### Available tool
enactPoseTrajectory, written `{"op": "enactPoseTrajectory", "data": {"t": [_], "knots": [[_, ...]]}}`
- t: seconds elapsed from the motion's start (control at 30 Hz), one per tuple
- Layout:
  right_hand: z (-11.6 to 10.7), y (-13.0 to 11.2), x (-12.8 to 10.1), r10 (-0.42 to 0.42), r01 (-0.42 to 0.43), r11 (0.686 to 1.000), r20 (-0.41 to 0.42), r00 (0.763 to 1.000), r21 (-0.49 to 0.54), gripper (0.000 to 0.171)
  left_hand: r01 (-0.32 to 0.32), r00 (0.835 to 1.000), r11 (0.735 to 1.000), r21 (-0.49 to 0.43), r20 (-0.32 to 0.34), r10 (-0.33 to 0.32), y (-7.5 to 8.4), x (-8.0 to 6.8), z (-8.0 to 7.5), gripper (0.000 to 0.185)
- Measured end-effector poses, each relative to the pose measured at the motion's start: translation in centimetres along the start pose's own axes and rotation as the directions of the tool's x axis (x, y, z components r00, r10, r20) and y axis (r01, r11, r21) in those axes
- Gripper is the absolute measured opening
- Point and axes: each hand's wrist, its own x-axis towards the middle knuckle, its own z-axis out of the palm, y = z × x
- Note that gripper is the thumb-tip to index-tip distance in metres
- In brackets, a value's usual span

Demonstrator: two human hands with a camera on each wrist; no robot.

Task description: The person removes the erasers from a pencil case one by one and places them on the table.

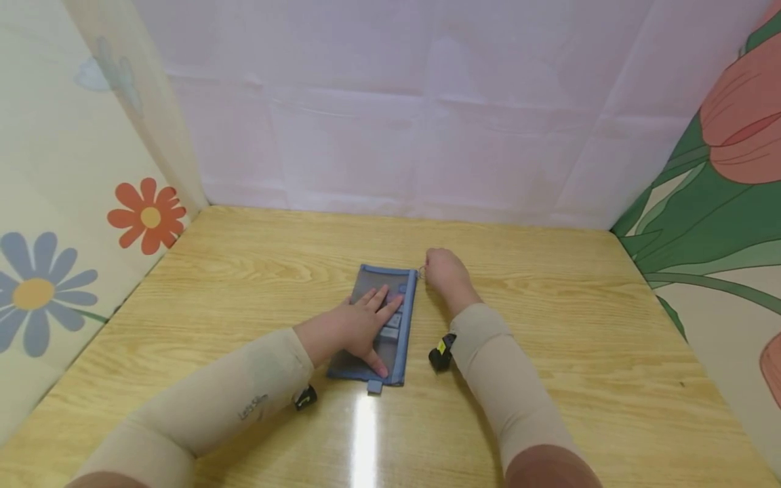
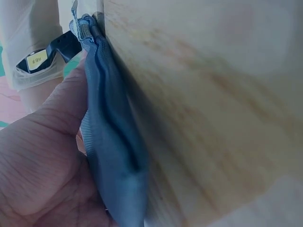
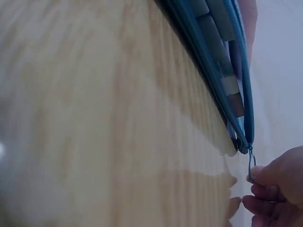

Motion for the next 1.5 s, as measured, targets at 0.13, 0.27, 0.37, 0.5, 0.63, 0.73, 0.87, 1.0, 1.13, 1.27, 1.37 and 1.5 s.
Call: {"op": "enactPoseTrajectory", "data": {"t": [0.13, 0.27, 0.37, 0.5, 0.63, 0.73, 0.87, 1.0, 1.13, 1.27, 1.37, 1.5], "knots": [[0.0, 0.1, 0.0, -0.003, 0.003, 1.000, -0.007, 1.000, -0.002, 0.011, -0.003, 1.000, 1.000, -0.003, 0.002, 0.003, 0.0, 0.2, 0.1, 0.136], [-0.1, 0.1, -0.1, 0.003, -0.003, 1.000, 0.022, 1.000, 0.002, 0.010, -0.001, 1.000, 1.000, -0.010, 0.011, 0.001, -0.1, 0.3, 0.1, 0.136], [-0.3, 0.1, -0.3, 0.012, -0.012, 1.000, 0.047, 0.999, -0.001, 0.011, 0.000, 1.000, 1.000, -0.012, 0.012, 0.000, -0.1, 0.3, 0.2, 0.137], [-0.4, -0.1, -0.7, 0.033, -0.033, 0.999, 0.062, 0.998, -0.003, 0.013, -0.002, 1.000, 1.000, -0.014, 0.010, 0.002, -0.2, 0.3, 0.2, 0.137], [-0.4, -0.3, -1.3, 0.051, -0.055, 0.997, 0.064, 0.997, 0.057, 0.014, -0.004, 1.000, 1.000, -0.019, 0.007, 0.005, -0.2, 0.3, 0.2, 0.136], [-0.3, -0.5, -1.8, 0.053, -0.060, 0.992, 0.067, 0.996, 0.110, 0.016, -0.011, 1.000, 1.000, -0.023, 0.002, 0.011, -0.3, 0.3, 0.2, 0.136], [-0.2, -0.6, -2.3, 0.062, -0.072, 0.984, 0.070, 0.996, 0.161, 0.016, -0.020, 1.000, 1.000, -0.020, -0.008, 0.020, -0.4, 0.2, 0.3, 0.136], [-0.1, -0.4, -2.8, 0.077, -0.086, 0.975, 0.050, 0.996, 0.206, 0.016, -0.025, 1.000, 1.000, -0.014, -0.017, 0.024, -0.4, 0.2, 0.4, 0.136], [0.1, 0.0, -3.0, 0.062, -0.063, 0.971, 0.010, 0.998, 0.232, 0.015, -0.028, 0.999, 1.000, -0.014, -0.018, 0.028, -0.4, 0.2, 0.4, 0.135], [0.3, 0.4, -3.2, 0.068, -0.065, 0.964, -0.002, 0.998, 0.257, 0.014, -0.029, 0.999, 0.999, -0.016, -0.018, 0.029, -0.4, 0.2, 0.4, 0.135], [0.4, 0.5, -3.2, 0.079, -0.075, 0.959, -0.003, 0.997, 0.272, 0.014, -0.027, 0.999, 1.000, -0.014, -0.022, 0.027, -0.4, 0.3, 0.5, 0.135], [0.5, 0.6, -3.4, 0.062, -0.052, 0.961, -0.029, 0.998, 0.273, 0.012, -0.023, 0.999, 1.000, -0.004, -0.027, 0.023, -0.5, 0.4, 0.6, 0.135]]}}
